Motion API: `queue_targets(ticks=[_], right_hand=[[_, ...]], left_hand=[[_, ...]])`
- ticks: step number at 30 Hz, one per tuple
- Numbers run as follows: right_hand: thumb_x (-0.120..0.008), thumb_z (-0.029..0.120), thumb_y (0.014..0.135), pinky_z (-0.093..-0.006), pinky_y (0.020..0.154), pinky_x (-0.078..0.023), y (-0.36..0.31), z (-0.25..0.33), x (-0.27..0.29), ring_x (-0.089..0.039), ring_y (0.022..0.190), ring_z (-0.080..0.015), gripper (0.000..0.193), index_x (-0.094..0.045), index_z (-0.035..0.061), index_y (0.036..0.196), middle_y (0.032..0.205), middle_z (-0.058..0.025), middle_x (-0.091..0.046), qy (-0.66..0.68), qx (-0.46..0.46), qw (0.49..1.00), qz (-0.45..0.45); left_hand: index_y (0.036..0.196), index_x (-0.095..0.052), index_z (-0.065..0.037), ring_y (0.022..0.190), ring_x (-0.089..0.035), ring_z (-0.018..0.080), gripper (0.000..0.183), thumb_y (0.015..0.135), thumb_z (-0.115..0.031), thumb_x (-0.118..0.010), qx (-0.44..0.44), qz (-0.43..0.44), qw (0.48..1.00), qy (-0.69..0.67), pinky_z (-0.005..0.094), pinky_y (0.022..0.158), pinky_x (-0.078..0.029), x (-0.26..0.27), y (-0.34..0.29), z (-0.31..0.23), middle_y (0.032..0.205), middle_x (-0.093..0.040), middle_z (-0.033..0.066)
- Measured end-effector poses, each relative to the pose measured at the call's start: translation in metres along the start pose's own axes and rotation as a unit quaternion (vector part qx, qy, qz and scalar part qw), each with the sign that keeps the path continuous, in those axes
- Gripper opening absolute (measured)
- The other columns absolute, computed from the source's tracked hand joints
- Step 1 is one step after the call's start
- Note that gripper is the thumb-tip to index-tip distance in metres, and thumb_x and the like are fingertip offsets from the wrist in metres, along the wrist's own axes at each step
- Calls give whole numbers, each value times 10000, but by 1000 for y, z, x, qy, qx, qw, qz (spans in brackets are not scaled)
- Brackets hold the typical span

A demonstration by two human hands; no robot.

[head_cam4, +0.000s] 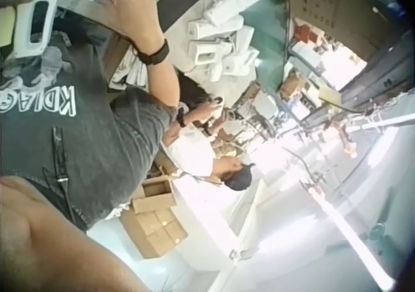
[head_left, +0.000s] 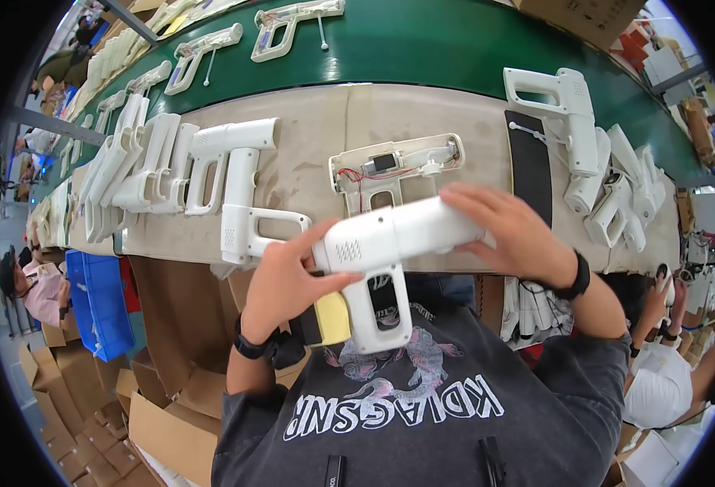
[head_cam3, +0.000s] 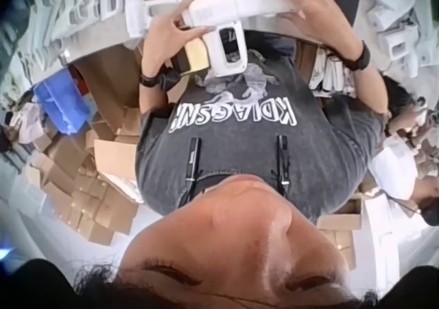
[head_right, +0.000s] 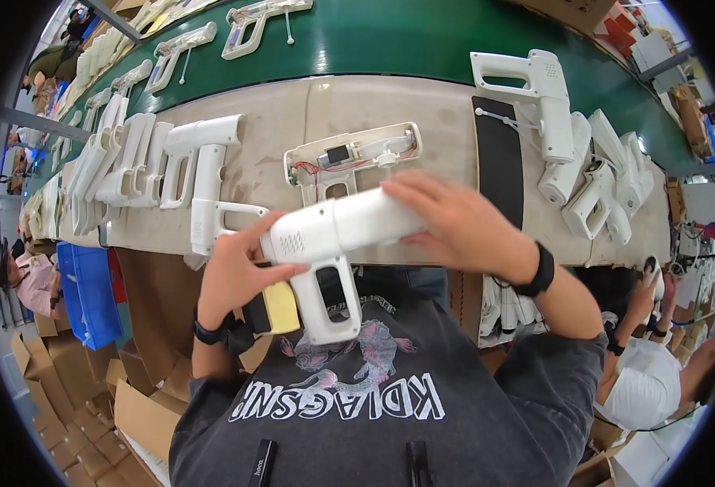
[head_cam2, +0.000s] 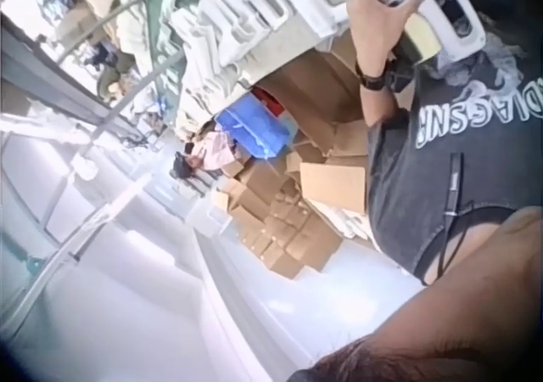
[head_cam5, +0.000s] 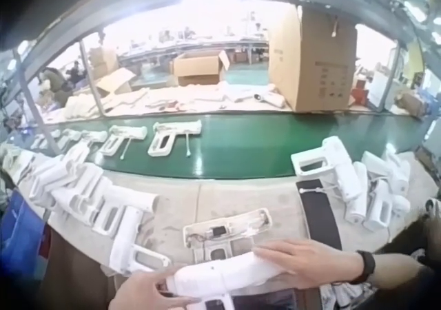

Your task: Assembling the white plastic housing of a handheld electronic device at a factory workstation.

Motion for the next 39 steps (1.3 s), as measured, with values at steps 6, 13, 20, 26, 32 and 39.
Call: queue_targets(ticks=[6, 13, 20, 26, 32, 39], right_hand=[[-834, 26, 738, -410, 1038, -503, 35, -66, 12, -616, 1204, -382, 726, -571, 80, 1413, 1322, -182, -630, 97, -19, 995, -12], [-832, 41, 764, -404, 1053, -487, 56, -100, 8, -612, 1213, -350, 701, -576, 78, 1415, 1318, -165, -640, 90, 4, 996, -22], [-836, 45, 761, -397, 1061, -479, 55, -115, 3, -610, 1221, -339, 684, -588, 61, 1398, 1325, -163, -643, 86, 12, 995, -41], [-820, 13, 752, -367, 1067, -472, 21, -130, 34, -631, 1209, -310, 675, -601, 51, 1390, 1336, -160, -658, 46, -29, 987, -151], [-822, 39, 765, -379, 1057, -485, 26, -117, 25, -624, 1212, -330, 665, -602, 69, 1392, 1339, -145, -657, 28, -2, 987, -158], [-829, 104, 769, -415, 1032, -502, 43, -127, 1, -620, 1206, -356, 640, -617, 90, 1373, 1310, -155, -667, 26, 7, 987, -159]], left_hand=[[1340, -606, 53, 733, -645, 78, 674, 801, -253, -870, -29, 2, 990, -135, 255, 658, -530, 12, 55, -14, 875, -734, 87], [1400, -546, 59, 838, -698, 112, 710, 841, -262, -843, -10, 4, 981, -191, 255, 724, -539, 9, 86, -1, 984, -755, 126], [1454, -520, 5, 720, -613, 90, 720, 870, -297, -812, 29, -33, 992, -115, 256, 668, -479, 8, 89, 8, 773, -687, 39], [1318, -644, -41, 600, -367, 8, 371, 984, -195, -692, 47, -59, 984, -164, 214, 546, -270, 16, 31, -21, 639, -455, -87], [1079, -686, -24, 612, -472, 11, 162, 991, -161, -679, 78, -195, 958, -195, 194, 553, -351, 7, 19, -17, 756, -671, -21], [1410, -557, -24, 524, -645, 271, 477, 961, -129, -678, -64, 65, 996, -2, 354, 536, -516, -91, 4, -112, 661, -661, 137]])
Point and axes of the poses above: each hand's wrist, its own y-axis towards the middle knuckle, its own x-axis out of the back of the hand, z = x × y, the point moved 7 cm from there along y, towards the middle knuckle
